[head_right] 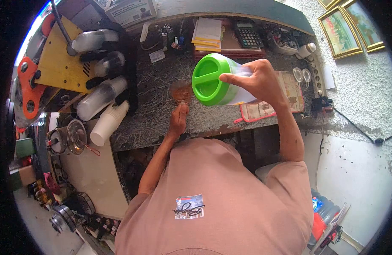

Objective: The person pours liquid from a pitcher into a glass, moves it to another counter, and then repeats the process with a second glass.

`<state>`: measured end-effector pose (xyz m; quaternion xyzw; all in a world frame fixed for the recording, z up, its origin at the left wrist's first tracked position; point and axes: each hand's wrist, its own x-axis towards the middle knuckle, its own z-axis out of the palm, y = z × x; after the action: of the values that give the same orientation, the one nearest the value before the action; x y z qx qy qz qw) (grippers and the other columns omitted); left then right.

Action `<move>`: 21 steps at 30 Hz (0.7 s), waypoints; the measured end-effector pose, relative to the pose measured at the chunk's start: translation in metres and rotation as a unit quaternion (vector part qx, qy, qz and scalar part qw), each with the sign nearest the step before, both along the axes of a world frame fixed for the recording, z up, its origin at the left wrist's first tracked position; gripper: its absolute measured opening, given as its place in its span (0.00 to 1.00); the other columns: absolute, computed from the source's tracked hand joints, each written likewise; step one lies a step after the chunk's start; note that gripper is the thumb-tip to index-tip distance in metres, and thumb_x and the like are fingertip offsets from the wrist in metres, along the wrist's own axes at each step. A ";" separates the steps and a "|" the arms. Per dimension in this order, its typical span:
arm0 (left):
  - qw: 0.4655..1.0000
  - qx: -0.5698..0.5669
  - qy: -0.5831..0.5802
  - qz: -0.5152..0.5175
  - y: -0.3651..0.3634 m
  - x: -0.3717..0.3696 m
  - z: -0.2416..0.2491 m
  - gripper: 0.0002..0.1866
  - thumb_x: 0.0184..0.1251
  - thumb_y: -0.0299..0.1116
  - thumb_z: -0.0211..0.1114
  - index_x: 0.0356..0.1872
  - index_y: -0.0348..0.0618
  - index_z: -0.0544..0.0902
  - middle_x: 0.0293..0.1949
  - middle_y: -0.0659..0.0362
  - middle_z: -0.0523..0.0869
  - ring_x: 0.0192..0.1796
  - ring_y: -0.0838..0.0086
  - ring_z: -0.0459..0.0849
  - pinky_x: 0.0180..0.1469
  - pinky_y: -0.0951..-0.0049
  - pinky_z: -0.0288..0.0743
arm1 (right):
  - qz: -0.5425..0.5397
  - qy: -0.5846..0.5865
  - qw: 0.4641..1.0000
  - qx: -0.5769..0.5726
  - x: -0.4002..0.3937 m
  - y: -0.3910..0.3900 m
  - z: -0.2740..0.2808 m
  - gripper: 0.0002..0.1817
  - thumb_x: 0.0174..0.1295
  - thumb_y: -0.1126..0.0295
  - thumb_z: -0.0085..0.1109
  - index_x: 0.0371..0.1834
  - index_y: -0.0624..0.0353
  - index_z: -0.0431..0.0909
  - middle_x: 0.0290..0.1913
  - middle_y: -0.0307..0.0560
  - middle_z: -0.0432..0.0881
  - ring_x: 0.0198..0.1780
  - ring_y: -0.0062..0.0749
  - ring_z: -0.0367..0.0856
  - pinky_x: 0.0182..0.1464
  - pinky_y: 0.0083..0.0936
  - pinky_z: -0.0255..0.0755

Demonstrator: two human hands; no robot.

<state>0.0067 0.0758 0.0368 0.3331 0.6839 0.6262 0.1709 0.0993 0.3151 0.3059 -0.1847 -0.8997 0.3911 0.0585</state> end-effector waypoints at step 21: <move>1.000 0.023 0.004 0.001 0.002 0.000 -0.007 0.18 0.83 0.38 0.46 0.32 0.38 0.70 0.24 0.53 0.69 0.27 0.63 0.69 0.33 0.62 0.66 | 0.004 -0.013 1.000 0.011 0.003 -0.003 0.024 0.26 0.56 0.48 0.75 0.28 0.67 0.87 0.22 0.44 0.85 0.25 0.23 0.86 0.25 0.21 0.79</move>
<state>0.0070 0.0776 0.0297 0.3389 0.6700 0.6408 0.1601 0.1024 0.3125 0.3302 -0.1854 -0.9055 0.3788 0.0468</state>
